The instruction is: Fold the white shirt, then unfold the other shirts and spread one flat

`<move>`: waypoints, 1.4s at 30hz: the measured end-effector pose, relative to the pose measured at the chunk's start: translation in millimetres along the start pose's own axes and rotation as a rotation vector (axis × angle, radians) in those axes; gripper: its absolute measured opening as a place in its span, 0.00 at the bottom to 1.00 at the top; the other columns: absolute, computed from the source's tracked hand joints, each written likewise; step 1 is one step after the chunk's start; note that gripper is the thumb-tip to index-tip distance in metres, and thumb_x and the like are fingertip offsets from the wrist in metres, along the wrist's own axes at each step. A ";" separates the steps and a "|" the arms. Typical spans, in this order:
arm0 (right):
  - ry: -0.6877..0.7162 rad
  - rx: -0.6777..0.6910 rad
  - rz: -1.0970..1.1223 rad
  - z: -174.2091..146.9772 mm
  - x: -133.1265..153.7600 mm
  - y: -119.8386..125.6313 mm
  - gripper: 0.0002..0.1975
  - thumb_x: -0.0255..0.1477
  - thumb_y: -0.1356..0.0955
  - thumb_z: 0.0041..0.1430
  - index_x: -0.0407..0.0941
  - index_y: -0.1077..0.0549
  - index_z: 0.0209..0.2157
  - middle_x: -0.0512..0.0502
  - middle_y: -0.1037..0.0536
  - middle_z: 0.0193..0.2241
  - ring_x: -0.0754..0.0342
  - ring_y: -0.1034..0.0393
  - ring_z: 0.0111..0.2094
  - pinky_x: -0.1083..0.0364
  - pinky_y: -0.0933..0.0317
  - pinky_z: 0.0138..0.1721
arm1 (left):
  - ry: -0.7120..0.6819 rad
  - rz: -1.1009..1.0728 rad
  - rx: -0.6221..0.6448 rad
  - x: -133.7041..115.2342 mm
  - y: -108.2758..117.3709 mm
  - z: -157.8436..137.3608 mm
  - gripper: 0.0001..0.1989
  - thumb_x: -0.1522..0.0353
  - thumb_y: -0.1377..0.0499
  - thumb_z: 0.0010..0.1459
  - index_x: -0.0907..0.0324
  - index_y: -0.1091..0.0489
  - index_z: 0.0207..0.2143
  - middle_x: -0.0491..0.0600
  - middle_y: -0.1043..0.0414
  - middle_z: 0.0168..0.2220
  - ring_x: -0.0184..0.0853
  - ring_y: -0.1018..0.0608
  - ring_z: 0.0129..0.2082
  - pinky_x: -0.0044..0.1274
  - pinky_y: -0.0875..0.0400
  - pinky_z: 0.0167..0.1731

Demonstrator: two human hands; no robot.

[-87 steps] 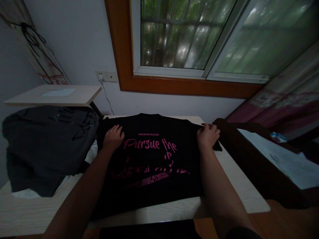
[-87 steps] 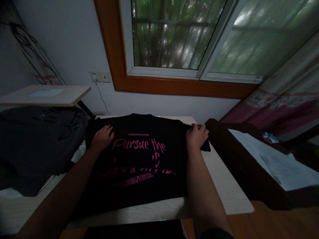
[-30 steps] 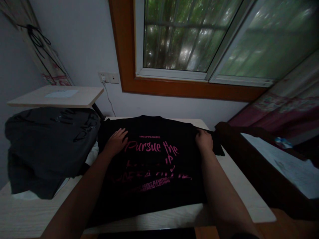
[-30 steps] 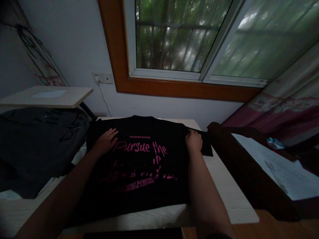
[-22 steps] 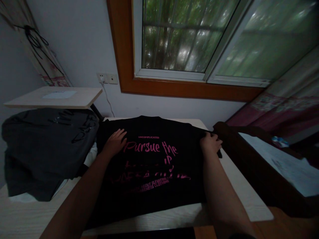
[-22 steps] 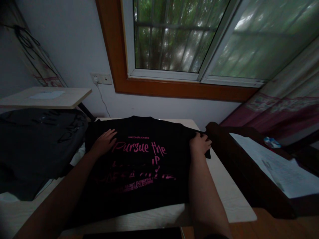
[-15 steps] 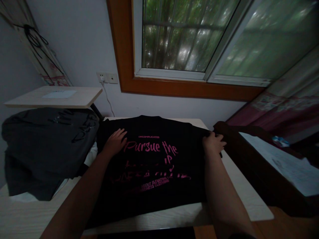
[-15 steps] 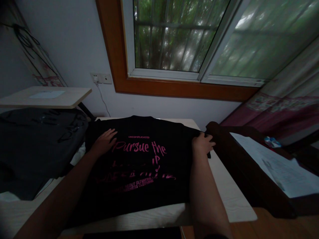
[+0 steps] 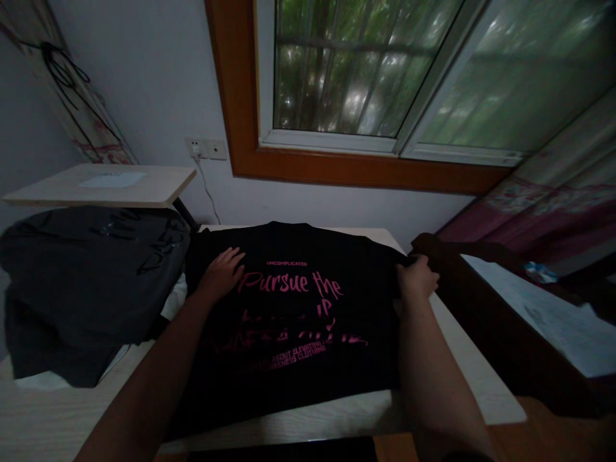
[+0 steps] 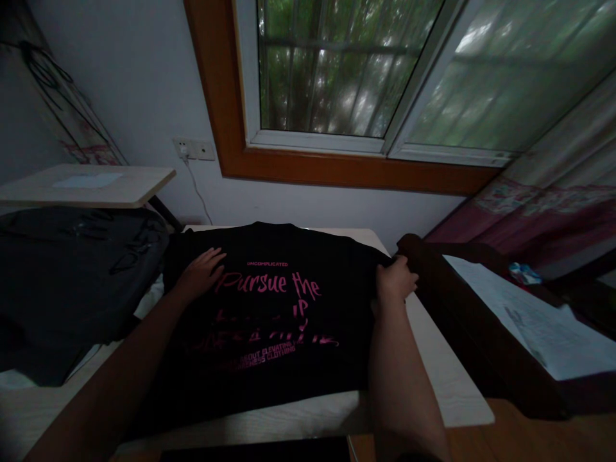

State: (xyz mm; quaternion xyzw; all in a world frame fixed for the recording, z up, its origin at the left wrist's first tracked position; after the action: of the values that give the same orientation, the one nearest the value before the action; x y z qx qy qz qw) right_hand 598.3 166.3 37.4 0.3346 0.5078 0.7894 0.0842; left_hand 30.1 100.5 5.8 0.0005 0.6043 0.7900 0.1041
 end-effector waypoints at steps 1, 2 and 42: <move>0.024 -0.025 0.052 -0.7 3.5 3.9 0.26 0.34 0.30 0.55 0.42 0.33 0.55 0.31 0.24 0.45 0.33 0.32 0.49 0.37 0.38 0.48 | 0.001 0.002 0.002 -0.3 0.0 0.0 0.24 0.59 0.53 0.68 0.57 0.35 0.63 0.50 0.39 0.67 0.43 0.39 0.68 0.37 0.42 0.66; 0.056 -0.065 0.105 -1.6 7.7 9.3 0.26 0.32 0.31 0.55 0.42 0.33 0.56 0.31 0.25 0.46 0.34 0.31 0.48 0.38 0.37 0.48 | 0.003 0.005 0.004 -0.7 0.2 -0.1 0.24 0.59 0.53 0.68 0.57 0.35 0.63 0.51 0.39 0.67 0.43 0.39 0.68 0.37 0.42 0.66; 1.007 0.399 -0.072 -127.9 149.6 -13.0 0.12 0.40 0.32 0.62 0.46 0.24 0.39 0.44 0.23 0.40 0.51 0.27 0.35 0.55 0.39 0.33 | -0.022 0.047 0.008 -8.3 0.6 2.7 0.24 0.61 0.52 0.68 0.57 0.34 0.62 0.52 0.37 0.66 0.44 0.38 0.67 0.38 0.42 0.66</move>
State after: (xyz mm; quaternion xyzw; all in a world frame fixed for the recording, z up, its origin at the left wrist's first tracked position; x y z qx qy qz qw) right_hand 403.1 147.9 59.2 -0.0932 0.6366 0.7369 -0.2076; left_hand 38.4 101.6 8.1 0.0240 0.6059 0.7898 0.0921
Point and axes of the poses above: each hand's wrist, its own z-axis towards the middle knuckle, its own y-axis out of the back of the hand, x = y × z, the point moved 7 cm from there along z, towards the middle knuckle
